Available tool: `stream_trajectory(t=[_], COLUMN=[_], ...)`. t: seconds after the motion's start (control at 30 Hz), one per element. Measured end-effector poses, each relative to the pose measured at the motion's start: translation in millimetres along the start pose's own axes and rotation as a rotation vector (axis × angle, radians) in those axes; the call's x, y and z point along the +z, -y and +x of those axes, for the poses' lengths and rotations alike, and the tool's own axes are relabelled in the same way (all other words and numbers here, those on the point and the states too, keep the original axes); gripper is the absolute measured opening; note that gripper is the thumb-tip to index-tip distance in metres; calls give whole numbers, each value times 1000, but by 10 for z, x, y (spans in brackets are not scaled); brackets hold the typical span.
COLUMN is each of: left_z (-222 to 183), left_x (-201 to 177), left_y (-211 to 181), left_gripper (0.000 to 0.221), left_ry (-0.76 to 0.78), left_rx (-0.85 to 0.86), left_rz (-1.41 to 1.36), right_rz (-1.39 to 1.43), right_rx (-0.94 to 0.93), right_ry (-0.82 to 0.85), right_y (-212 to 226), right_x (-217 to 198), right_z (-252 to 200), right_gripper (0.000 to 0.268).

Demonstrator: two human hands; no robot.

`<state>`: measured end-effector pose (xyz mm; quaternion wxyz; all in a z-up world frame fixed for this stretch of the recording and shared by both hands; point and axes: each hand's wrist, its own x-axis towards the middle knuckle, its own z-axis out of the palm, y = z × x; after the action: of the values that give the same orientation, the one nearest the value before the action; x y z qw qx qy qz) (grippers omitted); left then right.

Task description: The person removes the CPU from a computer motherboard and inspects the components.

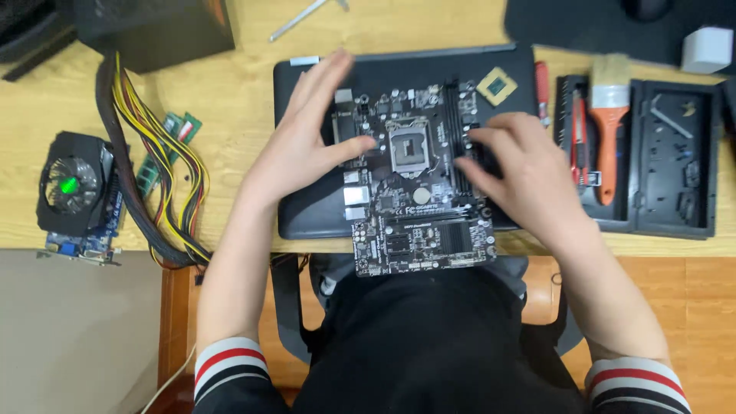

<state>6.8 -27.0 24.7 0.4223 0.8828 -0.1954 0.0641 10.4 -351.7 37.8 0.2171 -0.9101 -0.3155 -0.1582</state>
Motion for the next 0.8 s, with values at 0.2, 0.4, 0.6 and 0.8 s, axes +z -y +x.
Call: stream_trajectory(t=[0.2,0.4,0.6,0.8], left_z=[334,333,289,306], left_x=[149,256,274,225], left_y=[-55,-33,59,-36], left_gripper=[53,41,35,41], left_ry=[54,95,50,36], left_rx=[210,110,87,22], left_rz=[229,130,67,-8], right_rz=[221,228,594,583], right_rx=[-281,-368,-147,67], right_ry=[264,315,203,80], right_y=[9,-162,-157,-203], right_x=[50,208,187,471], right_z=[303,335,633,865], right_gripper=[39,19,14,16])
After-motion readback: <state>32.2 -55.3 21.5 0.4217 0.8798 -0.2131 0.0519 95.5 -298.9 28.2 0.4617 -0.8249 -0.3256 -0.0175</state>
